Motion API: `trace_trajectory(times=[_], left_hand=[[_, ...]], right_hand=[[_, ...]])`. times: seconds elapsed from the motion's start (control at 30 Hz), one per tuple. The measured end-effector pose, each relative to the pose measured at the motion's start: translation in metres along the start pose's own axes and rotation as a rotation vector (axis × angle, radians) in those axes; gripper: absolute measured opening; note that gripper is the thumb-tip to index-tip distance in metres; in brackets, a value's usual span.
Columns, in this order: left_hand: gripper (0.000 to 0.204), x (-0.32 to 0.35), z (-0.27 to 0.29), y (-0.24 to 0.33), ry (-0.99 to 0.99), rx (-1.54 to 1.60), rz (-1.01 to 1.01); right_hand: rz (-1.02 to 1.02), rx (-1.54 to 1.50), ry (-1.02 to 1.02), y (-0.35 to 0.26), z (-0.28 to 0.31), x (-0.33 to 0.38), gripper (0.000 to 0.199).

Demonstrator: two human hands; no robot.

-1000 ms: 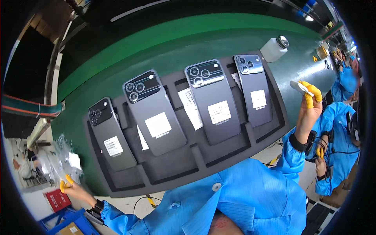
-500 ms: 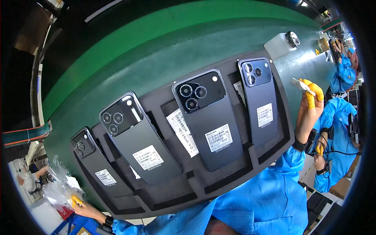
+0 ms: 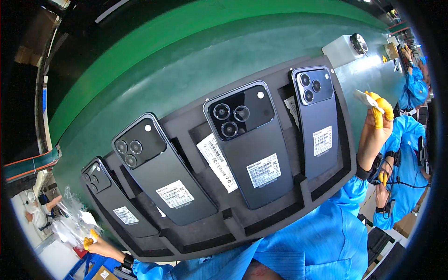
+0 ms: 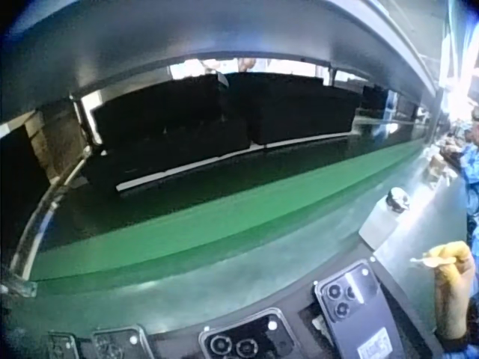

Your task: Cleaning and inspecting the backs of several smartphones at a factory assembly line.

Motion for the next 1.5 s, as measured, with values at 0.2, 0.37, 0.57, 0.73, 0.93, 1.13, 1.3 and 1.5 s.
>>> trace_trajectory(times=[0.2, 0.37, 0.57, 0.73, 0.93, 1.13, 1.3, 1.5], left_hand=[[0.045, 0.02, -0.009, -0.036, -0.108, 0.19, 0.364], [0.035, 0.044, 0.005, -0.062, -0.033, 1.095, 0.807], [0.03, 0.029, 0.055, -0.038, 0.285, 1.198, 1.061], [0.04, -0.027, 0.11, 0.029, 0.53, 1.153, 0.686], [0.022, -0.098, 0.176, 0.198, -0.462, 1.458, -0.648], [0.025, -0.1, 0.18, 0.338, -0.407, 1.361, -1.518], [0.018, -0.079, 0.168, 0.365, -0.374, 1.377, -1.55], [0.018, -0.073, 0.166, 0.363, -0.414, 1.328, -1.542]], right_hand=[[-0.075, -0.028, 0.098, 0.006, 0.013, 0.002, 0.024], [-0.149, -0.132, 0.1, 0.014, 0.026, -0.002, 0.034], [-0.184, -0.296, 0.029, 0.01, 0.02, 0.008, 0.036], [-0.22, -0.367, -0.078, -0.003, -0.014, 0.009, 0.036], [-0.194, -0.178, -0.291, -0.033, -0.034, 0.003, 0.037], [0.098, 0.319, -0.633, -0.093, -0.14, -0.005, 0.025], [0.564, 0.523, -0.636, -0.078, -0.213, -0.024, 0.022], [0.85, 0.537, -0.88, -0.056, -0.235, -0.017, 0.01]])
Point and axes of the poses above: each hand's wrist, its own x-axis away from the middle knuckle, its own z-axis out of the back of the hand, y = z × x, the point moved 1 cm from there along -x, towards the middle knuckle, and after that the axes turned 15 degrees about -z, right-handed, at the moved point
